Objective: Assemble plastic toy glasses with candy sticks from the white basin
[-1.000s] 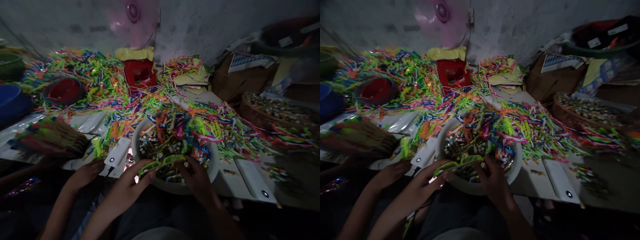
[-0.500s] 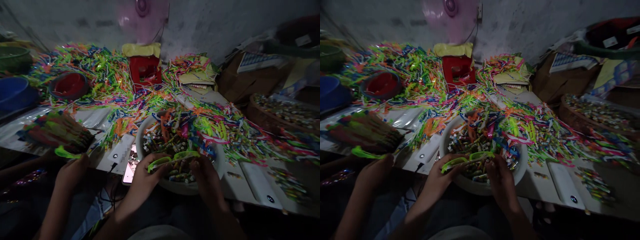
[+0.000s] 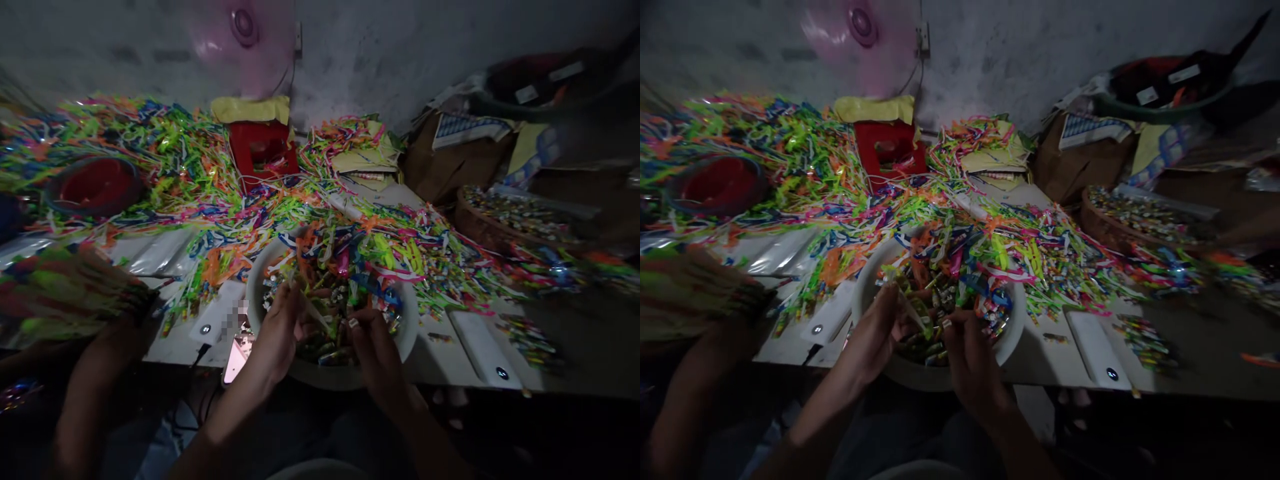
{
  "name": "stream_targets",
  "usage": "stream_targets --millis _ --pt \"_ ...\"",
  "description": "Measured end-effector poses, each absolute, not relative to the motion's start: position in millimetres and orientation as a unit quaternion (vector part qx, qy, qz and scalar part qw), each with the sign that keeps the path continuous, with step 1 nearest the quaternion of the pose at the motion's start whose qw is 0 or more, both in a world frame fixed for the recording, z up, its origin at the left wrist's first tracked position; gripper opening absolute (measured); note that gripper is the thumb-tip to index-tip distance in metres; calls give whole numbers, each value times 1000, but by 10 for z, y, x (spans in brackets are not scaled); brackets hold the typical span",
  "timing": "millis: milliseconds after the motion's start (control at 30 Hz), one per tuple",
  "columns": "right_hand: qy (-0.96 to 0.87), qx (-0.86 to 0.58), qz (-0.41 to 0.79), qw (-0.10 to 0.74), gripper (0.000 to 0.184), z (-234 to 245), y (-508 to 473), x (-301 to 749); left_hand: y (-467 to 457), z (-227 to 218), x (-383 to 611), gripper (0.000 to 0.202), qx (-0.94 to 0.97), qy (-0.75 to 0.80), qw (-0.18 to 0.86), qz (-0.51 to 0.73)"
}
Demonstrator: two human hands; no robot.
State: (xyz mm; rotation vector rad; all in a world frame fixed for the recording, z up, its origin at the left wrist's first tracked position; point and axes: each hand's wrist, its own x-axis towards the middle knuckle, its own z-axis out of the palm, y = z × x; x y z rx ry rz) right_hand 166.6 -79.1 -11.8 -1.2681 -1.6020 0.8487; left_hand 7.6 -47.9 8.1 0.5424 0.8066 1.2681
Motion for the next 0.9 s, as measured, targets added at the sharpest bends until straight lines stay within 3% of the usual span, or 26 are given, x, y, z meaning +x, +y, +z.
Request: stream_targets --millis 167,600,900 --pt "-662 -530 315 425 10 -125 -796 1618 -438 33 122 54 283 329 701 566" --pt "-664 -533 317 419 15 -150 -772 1584 -445 -17 136 42 313 352 660 586" --pt "-662 -548 366 357 19 -135 -705 1639 -454 -16 156 45 318 359 656 583"
